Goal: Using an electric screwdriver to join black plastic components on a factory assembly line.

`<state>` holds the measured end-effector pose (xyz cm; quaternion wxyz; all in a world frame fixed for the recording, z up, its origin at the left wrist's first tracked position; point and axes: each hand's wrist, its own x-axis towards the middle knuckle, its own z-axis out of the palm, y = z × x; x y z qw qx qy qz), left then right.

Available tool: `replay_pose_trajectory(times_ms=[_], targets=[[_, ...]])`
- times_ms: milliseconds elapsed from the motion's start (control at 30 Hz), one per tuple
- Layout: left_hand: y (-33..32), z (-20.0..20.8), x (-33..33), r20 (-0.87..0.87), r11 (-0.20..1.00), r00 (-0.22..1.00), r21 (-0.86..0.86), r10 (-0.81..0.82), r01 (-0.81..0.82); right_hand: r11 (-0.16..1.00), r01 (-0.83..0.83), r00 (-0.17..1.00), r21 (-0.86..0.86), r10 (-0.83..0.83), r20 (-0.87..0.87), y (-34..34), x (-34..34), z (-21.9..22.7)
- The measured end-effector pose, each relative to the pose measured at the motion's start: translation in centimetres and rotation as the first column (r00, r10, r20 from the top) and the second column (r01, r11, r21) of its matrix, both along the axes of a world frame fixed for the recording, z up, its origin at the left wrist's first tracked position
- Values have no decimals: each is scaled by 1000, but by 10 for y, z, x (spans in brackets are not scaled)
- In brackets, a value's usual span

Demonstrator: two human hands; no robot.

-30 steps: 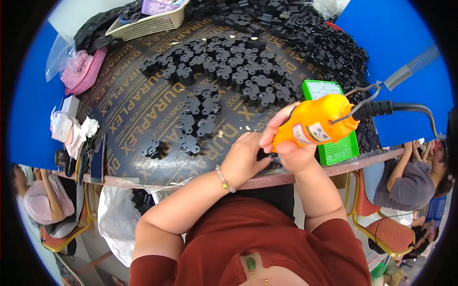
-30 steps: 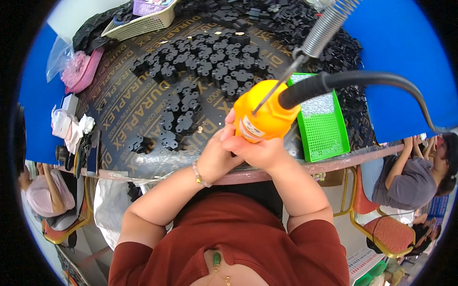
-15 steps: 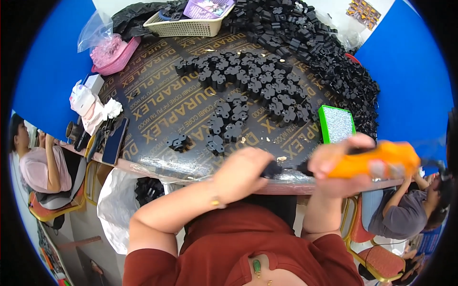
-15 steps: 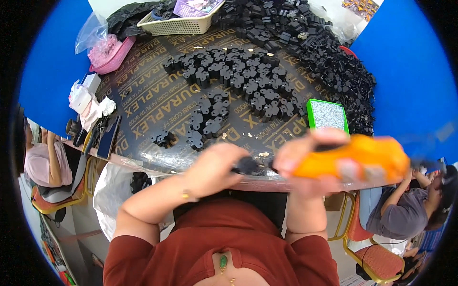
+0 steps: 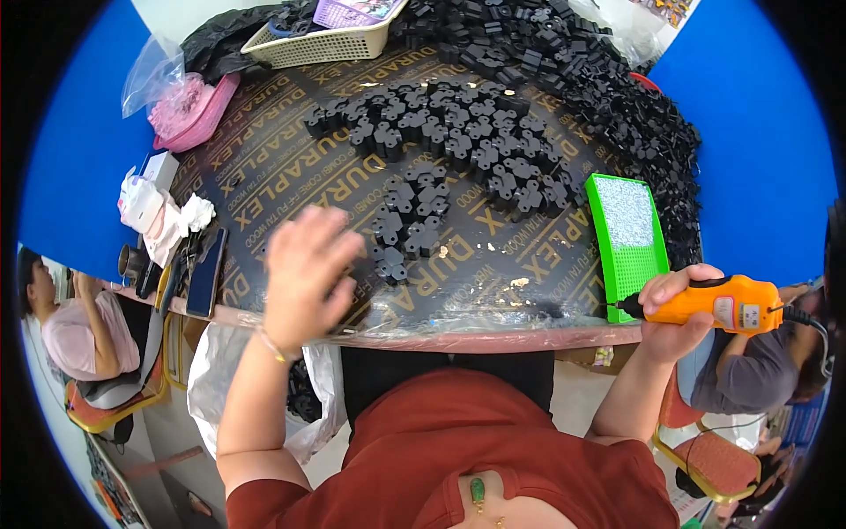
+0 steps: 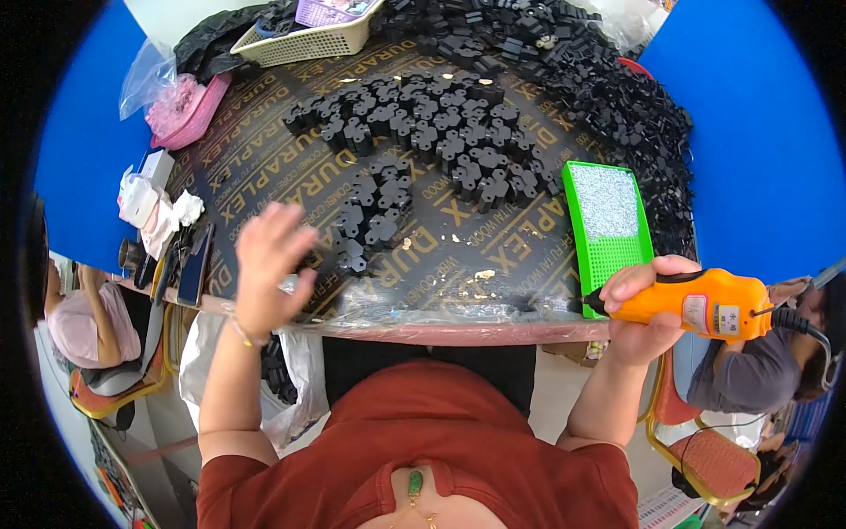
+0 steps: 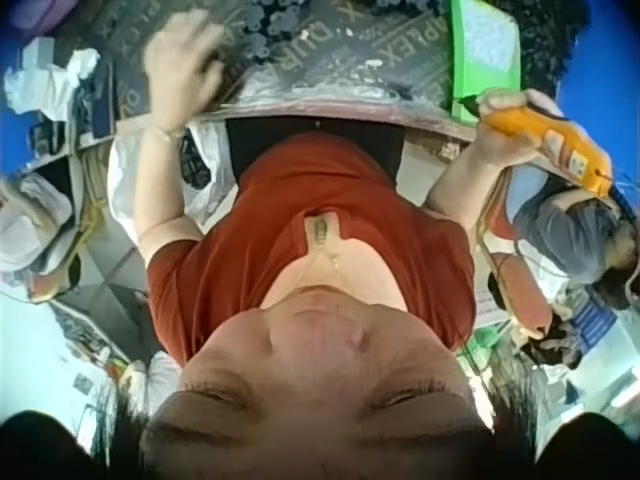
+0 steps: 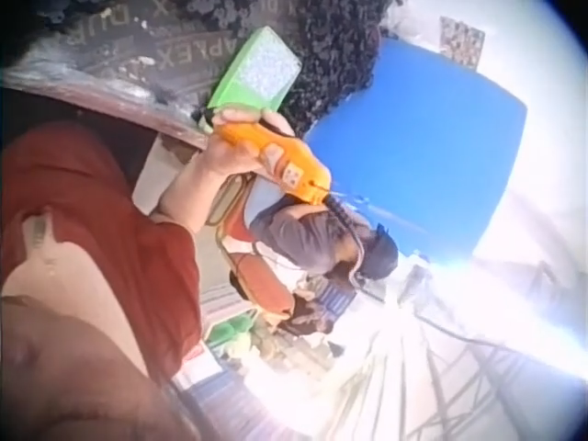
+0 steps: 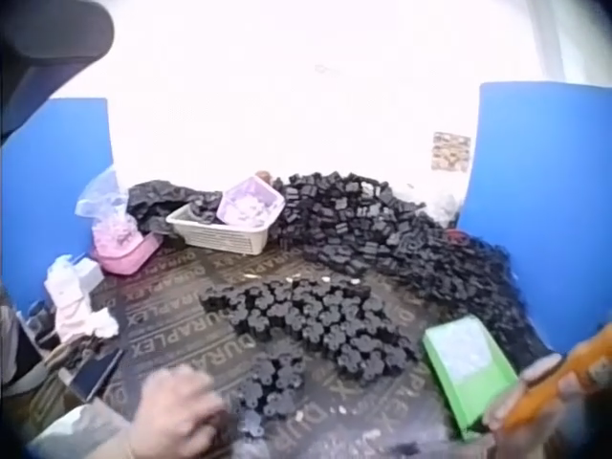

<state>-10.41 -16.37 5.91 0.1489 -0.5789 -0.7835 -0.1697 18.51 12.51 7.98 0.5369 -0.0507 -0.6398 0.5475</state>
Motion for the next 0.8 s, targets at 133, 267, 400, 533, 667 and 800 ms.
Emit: replay_pose_trajectory(times_ms=[133,267,400,533,667,800], targets=[[17,-33,24,-245,985,964,-162,-105,67,994,103,995,36,-102,-17,12,16,0],[24,-31,38,-218,977,954,-106,-205,185,963,256,966,91,-259,22,37,40,-9],[58,-26,70,263,962,929,-3,-261,272,955,295,952,-10,-294,83,53,49,-21],[102,-30,92,456,960,849,47,-267,276,957,290,951,-29,-285,122,58,49,-32],[137,-36,98,456,945,827,151,-328,291,962,266,960,-67,-258,107,59,53,-38],[150,-51,98,426,943,841,171,-333,286,970,233,970,-77,-226,89,59,54,-38]])
